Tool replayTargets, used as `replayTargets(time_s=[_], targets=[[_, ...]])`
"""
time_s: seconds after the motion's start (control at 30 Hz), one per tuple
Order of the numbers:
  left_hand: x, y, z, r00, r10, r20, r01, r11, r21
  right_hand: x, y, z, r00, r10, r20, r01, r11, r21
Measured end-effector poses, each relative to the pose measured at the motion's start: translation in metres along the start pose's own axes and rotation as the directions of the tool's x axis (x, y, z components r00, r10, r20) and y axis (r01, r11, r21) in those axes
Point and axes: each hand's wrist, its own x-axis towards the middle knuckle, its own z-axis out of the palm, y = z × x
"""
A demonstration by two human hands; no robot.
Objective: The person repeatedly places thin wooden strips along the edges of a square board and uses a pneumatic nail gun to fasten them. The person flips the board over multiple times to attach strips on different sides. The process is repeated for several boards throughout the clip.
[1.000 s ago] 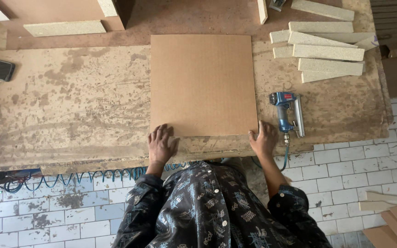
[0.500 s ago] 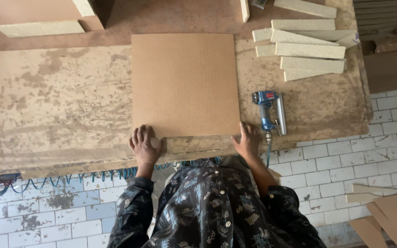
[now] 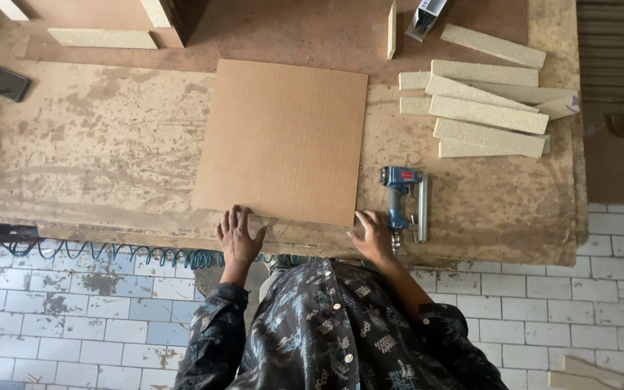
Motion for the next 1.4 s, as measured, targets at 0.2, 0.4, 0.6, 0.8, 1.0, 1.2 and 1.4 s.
replayTargets(time_s=[0.2, 0.4, 0.6, 0.8, 1.0, 1.2, 1.4], targets=[[-0.038, 0.066, 0.046, 0.89, -0.45, 0.07, 0.398, 0.695, -0.599, 0.019, 0.035, 0.047, 0.872, 0.36, 0.331, -0.484, 0.734, 0.476], [-0.053, 0.124, 0.089, 0.754, -0.187, 0.63, 0.54, -0.371, -0.755, 0.008, 0.055, 0.08, 0.841, 0.392, 0.373, -0.54, 0.55, 0.637], [-0.04, 0.154, 0.083, 0.665, -0.276, 0.694, 0.555, -0.44, -0.706, 0.012, 0.049, 0.063, 0.787, 0.434, 0.438, -0.611, 0.451, 0.651], [-0.041, 0.169, 0.069, 0.634, -0.338, 0.696, 0.594, -0.362, -0.718, -0.001, 0.019, 0.07, 0.724, 0.452, 0.521, -0.685, 0.384, 0.62], [-0.06, 0.135, 0.075, 0.758, -0.346, 0.553, 0.472, -0.294, -0.831, -0.011, -0.011, 0.077, 0.708, 0.322, 0.628, -0.681, 0.075, 0.729], [-0.097, 0.003, 0.021, 0.678, -0.178, 0.713, 0.733, 0.09, -0.674, 0.035, -0.015, 0.045, 0.597, 0.458, 0.658, -0.782, 0.151, 0.605], [-0.079, -0.136, -0.019, 0.807, -0.264, 0.528, 0.565, 0.087, -0.82, 0.054, 0.042, 0.031, 0.624, 0.613, 0.486, -0.545, -0.105, 0.832]])
